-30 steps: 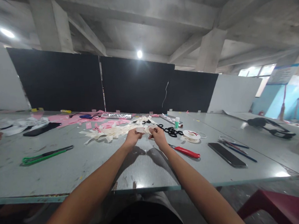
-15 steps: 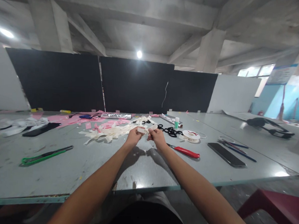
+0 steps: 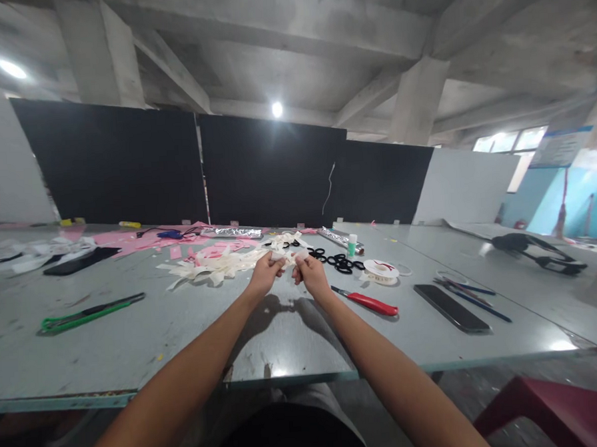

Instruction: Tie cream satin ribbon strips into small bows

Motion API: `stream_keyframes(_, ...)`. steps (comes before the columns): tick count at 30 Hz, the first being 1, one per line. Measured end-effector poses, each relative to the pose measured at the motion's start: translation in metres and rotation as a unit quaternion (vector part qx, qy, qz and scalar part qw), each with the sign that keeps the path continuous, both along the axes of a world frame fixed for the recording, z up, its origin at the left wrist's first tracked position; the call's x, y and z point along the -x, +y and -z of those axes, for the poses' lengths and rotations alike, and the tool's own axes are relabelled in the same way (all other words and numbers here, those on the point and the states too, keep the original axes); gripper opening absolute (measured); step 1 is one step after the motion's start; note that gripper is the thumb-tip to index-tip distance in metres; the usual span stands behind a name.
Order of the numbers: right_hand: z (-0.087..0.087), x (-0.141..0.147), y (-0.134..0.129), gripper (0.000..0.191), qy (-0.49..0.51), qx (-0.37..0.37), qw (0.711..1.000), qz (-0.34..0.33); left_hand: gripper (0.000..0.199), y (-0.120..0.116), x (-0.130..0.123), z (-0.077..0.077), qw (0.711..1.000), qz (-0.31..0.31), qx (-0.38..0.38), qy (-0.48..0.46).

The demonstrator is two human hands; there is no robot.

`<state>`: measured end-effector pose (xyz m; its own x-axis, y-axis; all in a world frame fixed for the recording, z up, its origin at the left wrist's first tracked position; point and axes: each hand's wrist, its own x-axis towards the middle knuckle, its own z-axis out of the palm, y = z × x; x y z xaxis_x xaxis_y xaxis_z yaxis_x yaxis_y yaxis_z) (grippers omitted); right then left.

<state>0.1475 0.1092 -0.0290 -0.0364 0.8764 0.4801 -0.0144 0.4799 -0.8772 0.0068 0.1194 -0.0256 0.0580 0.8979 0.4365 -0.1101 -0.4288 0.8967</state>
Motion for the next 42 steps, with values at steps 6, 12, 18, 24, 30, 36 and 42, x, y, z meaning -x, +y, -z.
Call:
stream_keyframes(6, -0.001, -0.001, -0.001, 0.043, -0.011, -0.042, 0.999, 0.031, 0.031, 0.000, -0.001, 0.002, 0.997, 0.045, 0.018, -0.065)
stream_keyframes(12, -0.004, -0.003, -0.004, 0.046, -0.010, -0.045, 0.998, 0.045, 0.031, -0.003, 0.001, -0.001, 0.991, 0.076, 0.015, -0.108)
stream_keyframes(18, -0.005, -0.004, -0.004, 0.045, -0.030, -0.070, 0.994, 0.082, 0.026, -0.001, -0.001, -0.001, 0.992, 0.046, 0.012, -0.113)
stream_keyframes(24, -0.002, -0.011, -0.001, 0.041, -0.113, -0.078, 0.987, 0.084, 0.025, -0.005, 0.002, -0.004, 0.995, 0.033, -0.005, -0.098)
stream_keyframes(30, -0.004, -0.015, -0.003, 0.026, -0.192, -0.084, 0.973, 0.096, 0.022, -0.004, 0.004, -0.004, 0.999, 0.002, -0.034, -0.004)
stream_keyframes(36, -0.008, -0.013, -0.008, 0.024, -0.165, -0.073, 0.981, 0.076, 0.019, -0.005, 0.007, -0.005, 0.986, -0.017, -0.091, 0.138)
stream_keyframes(42, -0.010, -0.013, -0.007, 0.022, -0.139, -0.079, 0.985, 0.066, 0.018, -0.009, 0.007, -0.006, 0.991, 0.004, -0.076, 0.106)
